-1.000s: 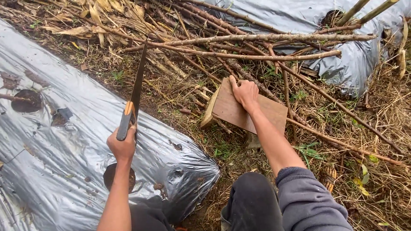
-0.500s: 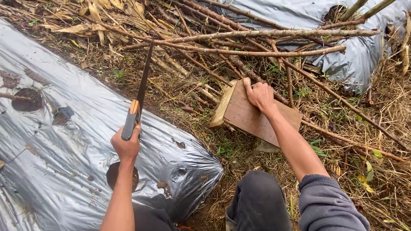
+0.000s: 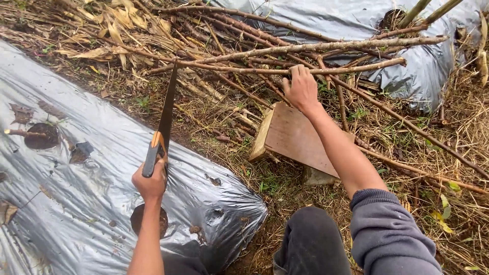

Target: Using a hand saw to cut thin wooden branches into smaller pieces while working on the ground in a field.

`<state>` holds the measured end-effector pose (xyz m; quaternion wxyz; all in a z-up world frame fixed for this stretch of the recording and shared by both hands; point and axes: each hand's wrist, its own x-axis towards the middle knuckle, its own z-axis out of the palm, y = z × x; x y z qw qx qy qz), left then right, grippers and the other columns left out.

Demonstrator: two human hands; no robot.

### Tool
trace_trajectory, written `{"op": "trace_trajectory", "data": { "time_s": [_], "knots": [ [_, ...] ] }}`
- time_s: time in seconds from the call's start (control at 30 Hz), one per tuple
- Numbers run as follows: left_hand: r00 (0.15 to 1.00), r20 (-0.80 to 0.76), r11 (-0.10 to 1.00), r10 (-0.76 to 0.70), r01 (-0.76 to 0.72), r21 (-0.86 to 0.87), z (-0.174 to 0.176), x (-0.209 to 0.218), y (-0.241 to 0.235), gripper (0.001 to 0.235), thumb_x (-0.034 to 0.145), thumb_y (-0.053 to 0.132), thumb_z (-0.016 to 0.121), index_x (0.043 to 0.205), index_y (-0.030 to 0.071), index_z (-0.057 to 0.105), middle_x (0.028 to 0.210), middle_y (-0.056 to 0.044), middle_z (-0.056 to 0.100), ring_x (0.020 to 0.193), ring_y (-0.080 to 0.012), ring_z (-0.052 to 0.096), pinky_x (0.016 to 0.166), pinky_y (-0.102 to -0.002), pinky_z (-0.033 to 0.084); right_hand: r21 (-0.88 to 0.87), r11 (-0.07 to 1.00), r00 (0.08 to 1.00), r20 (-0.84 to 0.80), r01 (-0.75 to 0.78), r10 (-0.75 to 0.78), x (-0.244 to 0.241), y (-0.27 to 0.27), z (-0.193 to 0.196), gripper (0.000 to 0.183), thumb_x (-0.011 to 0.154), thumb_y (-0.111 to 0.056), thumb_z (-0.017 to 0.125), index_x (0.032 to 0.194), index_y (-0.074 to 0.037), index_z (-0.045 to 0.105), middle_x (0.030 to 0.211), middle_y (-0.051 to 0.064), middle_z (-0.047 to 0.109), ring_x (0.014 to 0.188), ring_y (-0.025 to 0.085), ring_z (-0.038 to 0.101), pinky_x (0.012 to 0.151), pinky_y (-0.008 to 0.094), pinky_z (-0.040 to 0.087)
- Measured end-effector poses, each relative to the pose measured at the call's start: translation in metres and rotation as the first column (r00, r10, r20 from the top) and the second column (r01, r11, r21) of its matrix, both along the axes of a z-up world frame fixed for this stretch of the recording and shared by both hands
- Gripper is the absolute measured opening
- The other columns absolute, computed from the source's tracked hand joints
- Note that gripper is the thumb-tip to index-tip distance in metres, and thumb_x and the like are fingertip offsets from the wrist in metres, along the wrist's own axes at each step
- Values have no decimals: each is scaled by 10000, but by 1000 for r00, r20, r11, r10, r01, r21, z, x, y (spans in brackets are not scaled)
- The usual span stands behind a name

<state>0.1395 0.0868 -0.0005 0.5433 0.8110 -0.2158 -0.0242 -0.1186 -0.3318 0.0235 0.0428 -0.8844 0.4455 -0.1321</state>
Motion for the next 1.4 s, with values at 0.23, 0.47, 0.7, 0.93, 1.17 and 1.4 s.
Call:
{"op": "trace_trajectory", "data": {
  "time_s": [0.23, 0.47, 0.7, 0.93, 1.17, 1.4],
  "knots": [
    [973, -177, 978, 151, -173, -117, 7, -3, 6, 325, 770, 157, 741, 526, 108, 533, 369, -32, 436, 379, -158, 462, 493, -267, 385, 40, 999, 936, -351, -26, 39, -5, -90, -109, 738, 955, -262, 529, 1576, 30, 257, 1500, 280, 430, 1455, 412, 353, 1236, 528, 198],
    [934, -279, 936, 222, -284, -207, 15, -11, 10, 314, 785, 149, 738, 543, 99, 544, 383, -49, 464, 349, -173, 496, 473, -267, 392, -5, 982, 906, -387, -187, 170, -19, 7, -12, 438, 1028, -400, 404, 1022, -34, 644, 902, 186, 673, 824, 374, 726, 754, 527, 557],
    [855, -428, 848, 292, -438, -297, 2, -1, 14, 275, 823, 134, 722, 607, 86, 560, 435, -56, 473, 383, -178, 513, 468, -297, 402, -96, 994, 910, -414, -48, 4, -91, 65, 105, 678, 1100, -655, 394, 792, -113, 662, 504, -27, 510, 429, 153, 518, 528, 273, 460],
    [904, -279, 907, 323, -380, -181, -14, 0, 10, 216, 874, 232, 675, 730, 71, 680, 591, 1, 590, 515, -167, 494, 563, -302, 438, -336, 942, 828, -522, 19, -203, -222, 114, 99, 759, 994, -787, 288, 705, -204, 680, 408, -117, 303, 355, 45, 227, 393, 227, 179],
    [886, -239, 891, 398, -435, -130, -19, 0, 0, 196, 864, 201, 700, 706, 91, 664, 577, -10, 616, 466, -170, 500, 530, -320, 462, -498, 865, 765, -536, 56, -358, -365, 133, 104, 712, 1001, -813, 369, 606, -232, 486, 425, -143, 288, 406, 44, 228, 467, 227, 142],
    [893, -147, 882, 426, -446, -154, -30, -2, -14, 182, 839, 229, 685, 791, 58, 724, 666, -37, 693, 531, -201, 581, 580, -343, 516, -554, 826, 591, -631, 110, -502, -509, 191, 85, 697, 951, -866, 354, 620, -272, 506, 424, -157, 236, 420, 27, 224, 486, 201, 128]
  ]
}}
